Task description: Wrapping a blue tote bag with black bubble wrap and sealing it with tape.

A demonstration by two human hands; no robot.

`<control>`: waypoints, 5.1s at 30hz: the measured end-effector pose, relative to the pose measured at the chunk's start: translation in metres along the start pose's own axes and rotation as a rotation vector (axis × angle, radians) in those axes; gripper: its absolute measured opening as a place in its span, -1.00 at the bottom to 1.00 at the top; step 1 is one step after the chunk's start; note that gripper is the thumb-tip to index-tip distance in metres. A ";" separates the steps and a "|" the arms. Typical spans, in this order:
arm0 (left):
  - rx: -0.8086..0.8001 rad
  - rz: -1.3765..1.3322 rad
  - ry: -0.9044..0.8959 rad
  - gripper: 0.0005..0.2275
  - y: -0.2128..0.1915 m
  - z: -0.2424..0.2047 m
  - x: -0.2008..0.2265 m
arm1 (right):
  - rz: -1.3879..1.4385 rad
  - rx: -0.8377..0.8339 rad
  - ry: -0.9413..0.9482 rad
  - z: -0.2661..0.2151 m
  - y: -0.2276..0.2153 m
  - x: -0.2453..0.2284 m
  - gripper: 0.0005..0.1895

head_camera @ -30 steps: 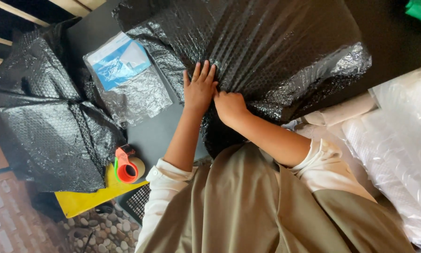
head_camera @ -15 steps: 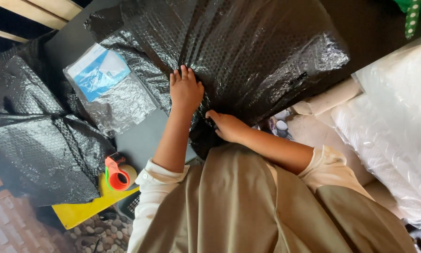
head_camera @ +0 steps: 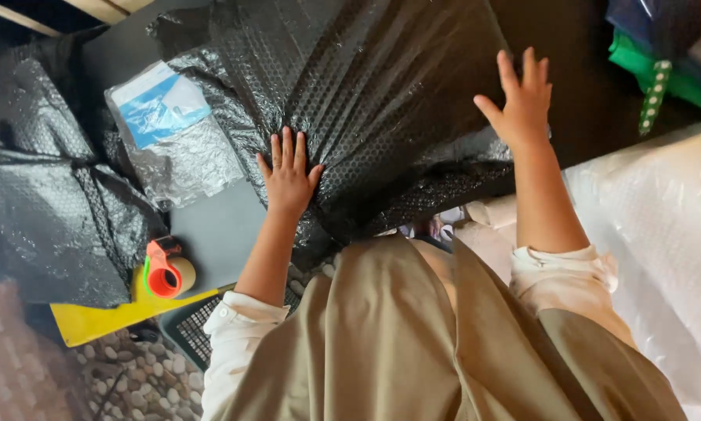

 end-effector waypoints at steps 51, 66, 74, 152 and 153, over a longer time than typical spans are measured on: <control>0.098 -0.526 -1.242 0.32 0.067 -0.309 -0.299 | -0.351 -0.245 -0.847 -0.112 0.234 -0.275 -0.36; 0.540 -1.791 -0.477 -0.13 -0.002 -0.135 -0.145 | -0.420 -0.267 -0.863 -0.183 0.203 -0.297 -0.32; 0.257 -1.925 -0.047 -0.09 -0.033 -0.003 -0.017 | -0.457 -0.668 -0.780 -0.183 0.240 -0.258 0.24; 0.648 -1.315 0.169 -0.57 -0.129 -0.107 0.058 | 0.698 -0.117 -0.610 -0.118 -0.105 -0.327 -0.72; 0.657 -1.301 0.136 -0.51 -0.130 -0.105 0.056 | 0.684 -0.078 -0.632 -0.120 -0.114 -0.334 -0.71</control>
Point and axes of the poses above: each hand's wrist, its own z-axis towards the middle knuckle, its own y-axis out of the palm, x = y × z, the point moved 5 cm from there along z, towards the middle knuckle, and after that the axes turned 4 degrees about y, right-handed, at the moved point
